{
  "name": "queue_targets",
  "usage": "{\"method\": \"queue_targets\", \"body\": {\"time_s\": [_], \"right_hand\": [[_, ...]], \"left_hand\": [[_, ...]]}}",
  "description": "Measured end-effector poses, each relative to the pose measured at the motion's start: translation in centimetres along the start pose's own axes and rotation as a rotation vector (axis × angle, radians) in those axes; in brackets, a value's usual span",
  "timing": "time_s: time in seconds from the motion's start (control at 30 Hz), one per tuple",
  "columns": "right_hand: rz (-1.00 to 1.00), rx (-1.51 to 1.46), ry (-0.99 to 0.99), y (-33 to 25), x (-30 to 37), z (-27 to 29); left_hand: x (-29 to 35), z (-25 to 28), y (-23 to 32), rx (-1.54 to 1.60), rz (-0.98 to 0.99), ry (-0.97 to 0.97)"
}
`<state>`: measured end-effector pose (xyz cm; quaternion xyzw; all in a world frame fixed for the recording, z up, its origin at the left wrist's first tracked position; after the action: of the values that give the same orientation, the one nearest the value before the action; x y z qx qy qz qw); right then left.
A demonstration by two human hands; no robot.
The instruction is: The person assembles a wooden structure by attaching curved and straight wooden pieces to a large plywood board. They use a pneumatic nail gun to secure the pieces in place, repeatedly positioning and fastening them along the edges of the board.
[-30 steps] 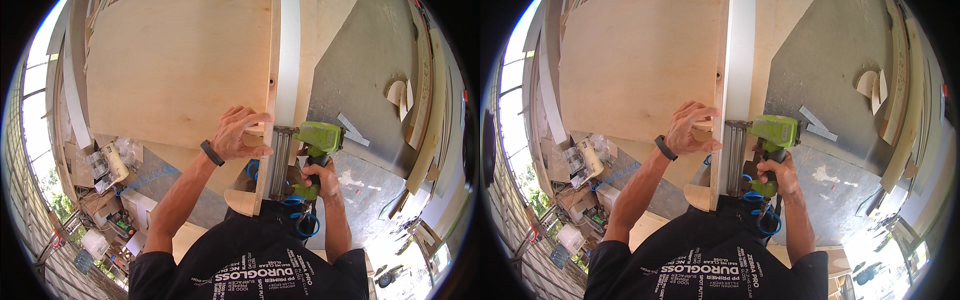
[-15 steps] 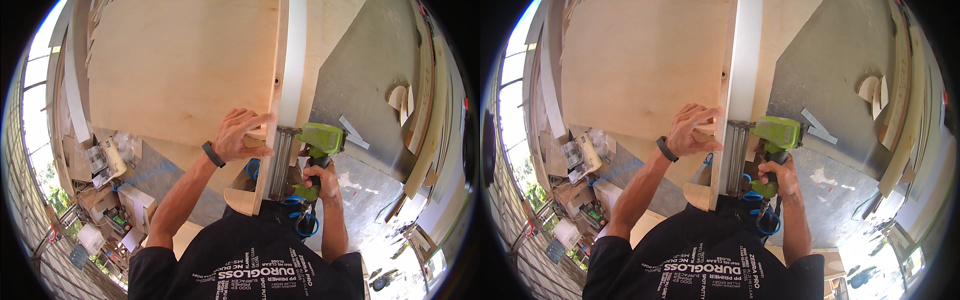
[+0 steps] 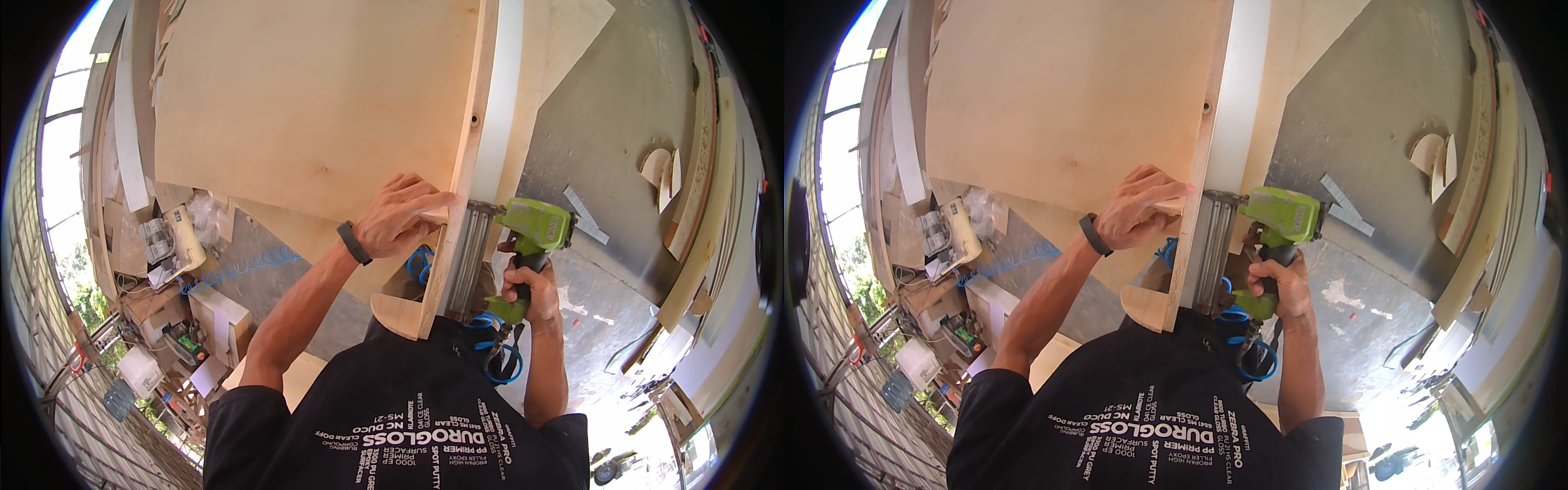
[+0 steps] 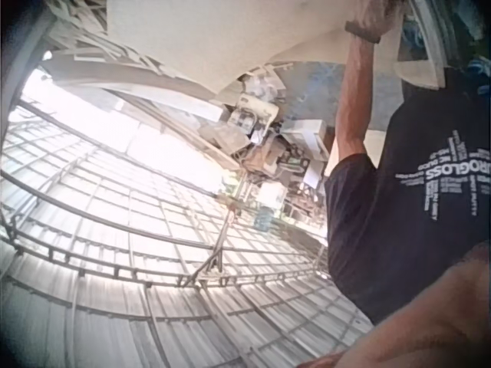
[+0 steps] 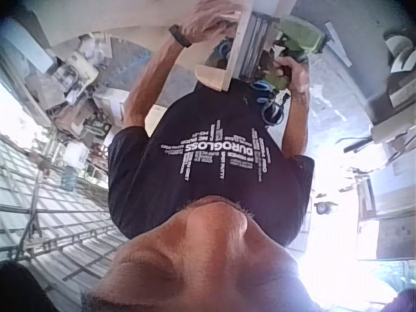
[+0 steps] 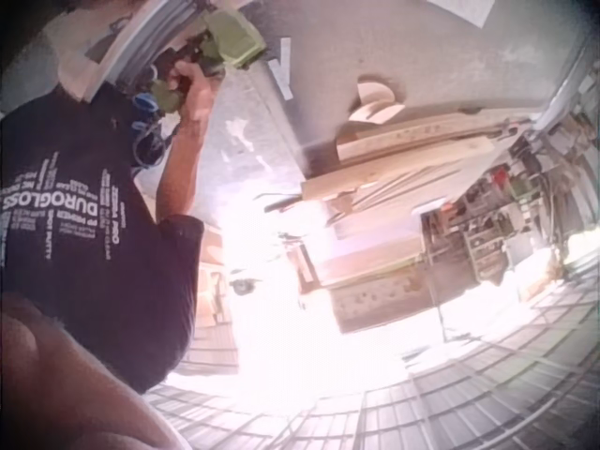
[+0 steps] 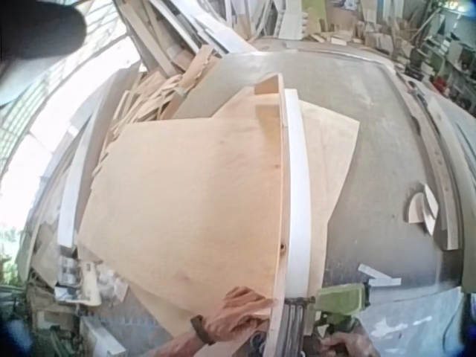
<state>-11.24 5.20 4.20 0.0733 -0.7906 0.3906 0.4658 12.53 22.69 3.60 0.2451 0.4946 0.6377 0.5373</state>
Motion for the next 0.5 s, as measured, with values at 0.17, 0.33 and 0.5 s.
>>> {"method": "queue_targets", "body": {"time_s": [0.17,0.33,0.5], "right_hand": [[-0.018,0.018,0.021,1.6,0.2,0.7],[-0.026,-0.013,0.013,2.2,0.2,0.8],[-0.044,-0.021,0.015,2.3,0.3,0.8]], "left_hand": [[0.0,-0.2,-0.1,-0.003,0.003,-0.011],[-0.2,-0.2,-0.4,-0.008,-0.012,-0.021],[-0.3,-0.3,-0.4,-0.075,-0.010,-0.043]]}}
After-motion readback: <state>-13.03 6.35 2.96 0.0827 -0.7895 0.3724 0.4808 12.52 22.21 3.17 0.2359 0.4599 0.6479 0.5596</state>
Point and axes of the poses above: each hand's wrist, its own x-axis away from the middle knuckle, its own z-axis out of the back of the hand, y = z × x, the point moved 3 cm from there along -x, towards the middle knuckle, and after that the axes turned 5 degrees about x, right-handed, at the moved point
